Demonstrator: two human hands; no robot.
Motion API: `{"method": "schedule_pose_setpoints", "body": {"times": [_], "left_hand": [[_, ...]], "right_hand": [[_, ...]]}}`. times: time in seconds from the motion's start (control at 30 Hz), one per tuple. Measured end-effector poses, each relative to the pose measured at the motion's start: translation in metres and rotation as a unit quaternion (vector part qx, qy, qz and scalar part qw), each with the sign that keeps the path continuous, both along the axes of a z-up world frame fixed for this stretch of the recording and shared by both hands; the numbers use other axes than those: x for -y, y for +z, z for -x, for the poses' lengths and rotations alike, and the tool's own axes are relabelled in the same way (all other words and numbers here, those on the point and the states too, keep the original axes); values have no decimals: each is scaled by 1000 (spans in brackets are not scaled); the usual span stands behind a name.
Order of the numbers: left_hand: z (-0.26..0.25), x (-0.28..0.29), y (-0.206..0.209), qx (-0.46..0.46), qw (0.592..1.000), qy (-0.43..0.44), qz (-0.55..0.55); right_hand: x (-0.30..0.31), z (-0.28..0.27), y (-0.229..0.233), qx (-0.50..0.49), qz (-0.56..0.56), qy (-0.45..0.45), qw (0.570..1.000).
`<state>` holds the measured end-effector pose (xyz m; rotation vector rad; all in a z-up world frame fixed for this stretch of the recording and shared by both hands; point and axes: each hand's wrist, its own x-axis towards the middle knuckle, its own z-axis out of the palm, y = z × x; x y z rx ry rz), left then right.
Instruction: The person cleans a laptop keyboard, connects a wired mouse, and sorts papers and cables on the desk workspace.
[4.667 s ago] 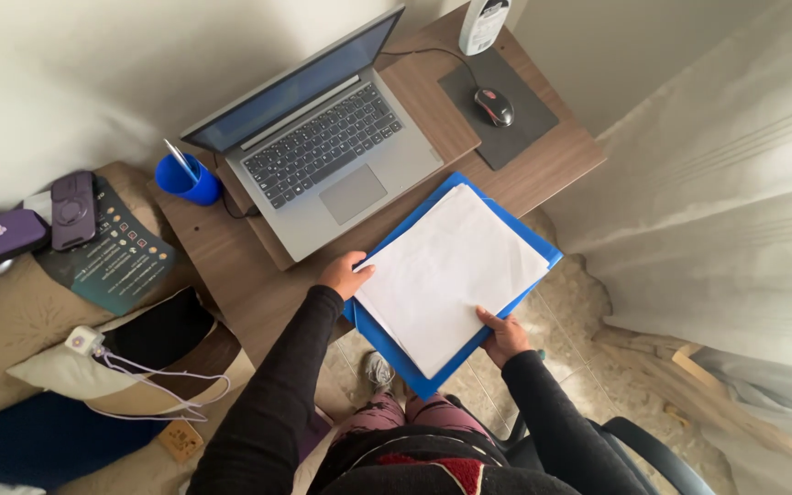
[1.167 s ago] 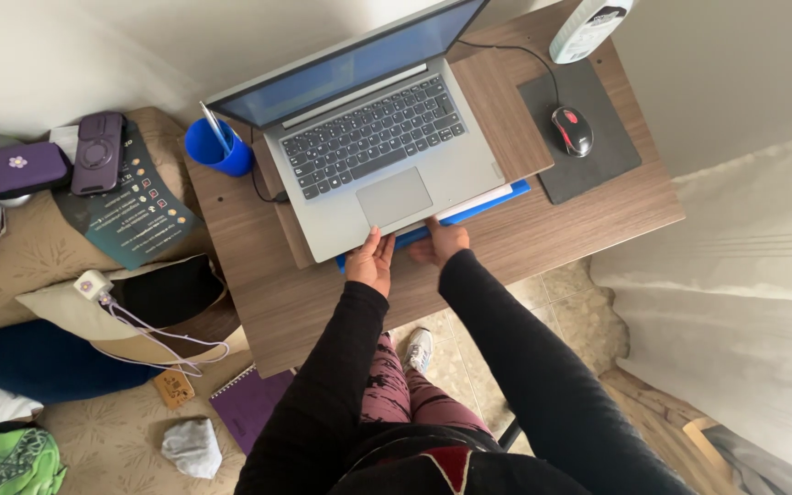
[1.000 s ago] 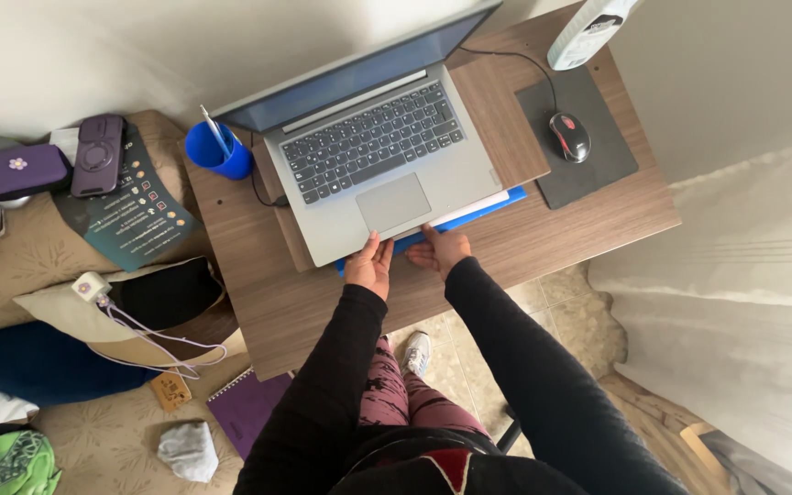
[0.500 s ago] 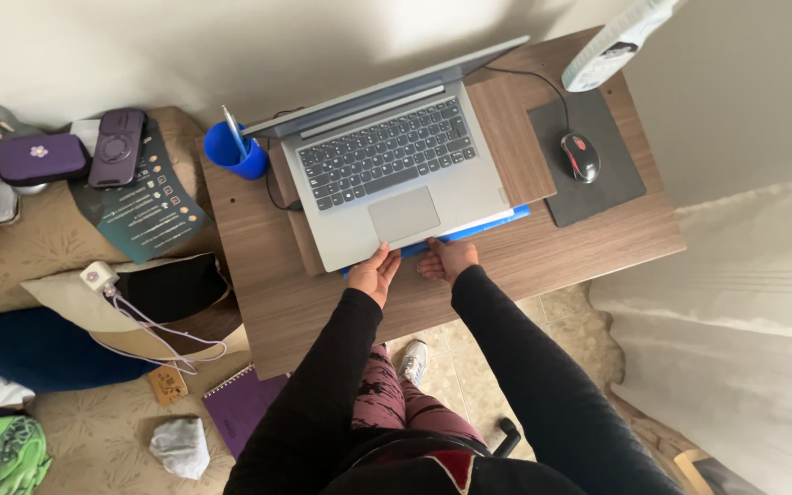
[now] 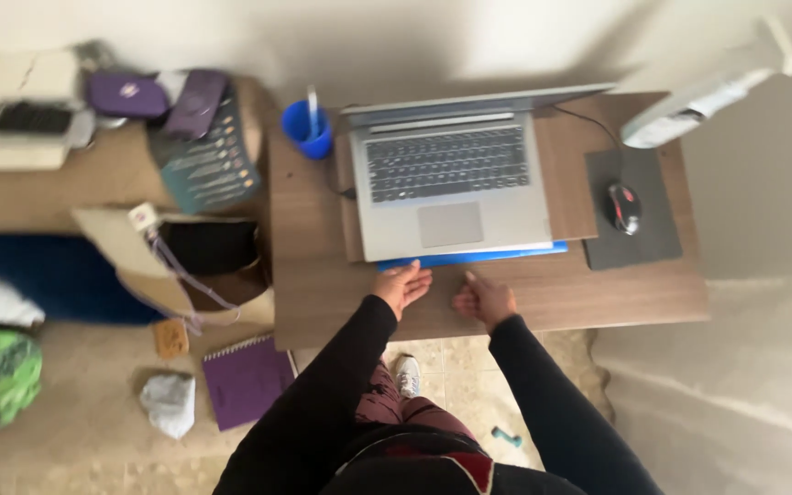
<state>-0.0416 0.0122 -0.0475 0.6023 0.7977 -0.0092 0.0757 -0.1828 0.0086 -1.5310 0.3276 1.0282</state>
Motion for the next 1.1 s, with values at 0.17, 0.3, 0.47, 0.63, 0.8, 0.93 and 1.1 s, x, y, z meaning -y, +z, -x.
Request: {"method": "schedule_pose_setpoints", "body": {"times": [0.17, 0.3, 0.47, 0.63, 0.8, 0.93, 1.1], "left_hand": [[39, 24, 18, -12, 998, -15, -60], [84, 35, 26, -24, 997, -6, -75], [143, 33, 31, -31, 994, 28, -99], [187, 24, 38, -31, 993, 56, -99], [230, 9, 64, -45, 989, 90, -105], [276, -7, 76, -42, 987, 104, -115], [349, -41, 53, -41, 988, 98, -116]], "right_hand": [[8, 33, 20, -16, 20, 46, 999], [-5, 57, 34, -2, 3, 97, 995], [-39, 79, 43, -2, -20, 158, 987], [-68, 106, 48, 2, -43, 205, 978], [-96, 143, 44, 7, -42, 229, 972], [-118, 185, 53, 6, -39, 240, 970], [-148, 254, 62, 19, -63, 229, 971]]}}
